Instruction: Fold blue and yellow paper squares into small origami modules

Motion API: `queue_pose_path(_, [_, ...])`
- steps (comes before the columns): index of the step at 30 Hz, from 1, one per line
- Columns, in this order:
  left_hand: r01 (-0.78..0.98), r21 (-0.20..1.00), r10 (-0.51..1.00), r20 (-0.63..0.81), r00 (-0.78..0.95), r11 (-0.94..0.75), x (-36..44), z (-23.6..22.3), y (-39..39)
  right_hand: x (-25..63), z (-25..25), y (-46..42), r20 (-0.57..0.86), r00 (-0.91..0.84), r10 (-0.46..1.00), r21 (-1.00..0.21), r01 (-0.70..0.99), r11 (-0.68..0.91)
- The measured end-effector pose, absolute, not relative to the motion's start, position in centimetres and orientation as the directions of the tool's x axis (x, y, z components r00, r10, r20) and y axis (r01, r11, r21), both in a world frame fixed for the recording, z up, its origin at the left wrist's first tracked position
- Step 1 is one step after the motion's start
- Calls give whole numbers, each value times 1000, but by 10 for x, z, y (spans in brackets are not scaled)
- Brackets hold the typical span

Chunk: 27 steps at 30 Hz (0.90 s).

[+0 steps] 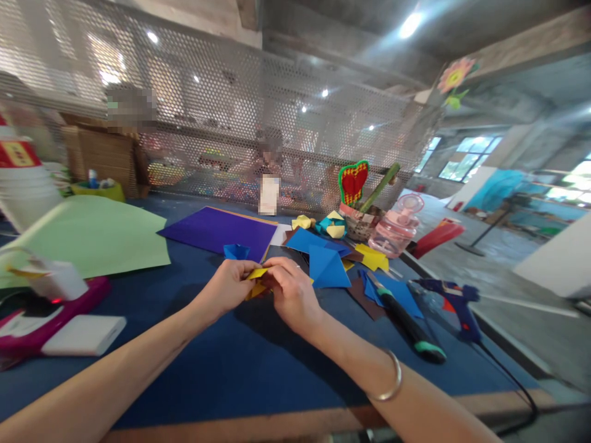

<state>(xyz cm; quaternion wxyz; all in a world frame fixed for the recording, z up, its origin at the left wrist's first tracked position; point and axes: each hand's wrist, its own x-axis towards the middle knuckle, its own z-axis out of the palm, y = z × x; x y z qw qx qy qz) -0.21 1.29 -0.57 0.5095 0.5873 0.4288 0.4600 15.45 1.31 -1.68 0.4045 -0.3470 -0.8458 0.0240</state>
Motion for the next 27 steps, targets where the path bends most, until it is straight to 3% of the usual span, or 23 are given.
queue_pose_path(5, [27,993,974,111,196,-118,0,-7,12,151,-15,11,663,-373,649,-384,575,723])
queue_pose_path(12, [76,991,967,93,238,-114,-3,-3,7,152,-16,11,607,-371,703,-339,678,652])
queue_pose_path(19, [179,951,934,191,302,-252,-8,-14,14,153,-18,14,601,-361,713,-362,672,645])
queue_pose_path(23, [173,939,938,255,234,-298,-7,-20,19,151,-17,14,637,-311,705,-426,620,659])
queue_pose_path(27, [183,951,961,220,166,-250,-6,-15,18,151,-16,18,589,-228,775,-552,587,592])
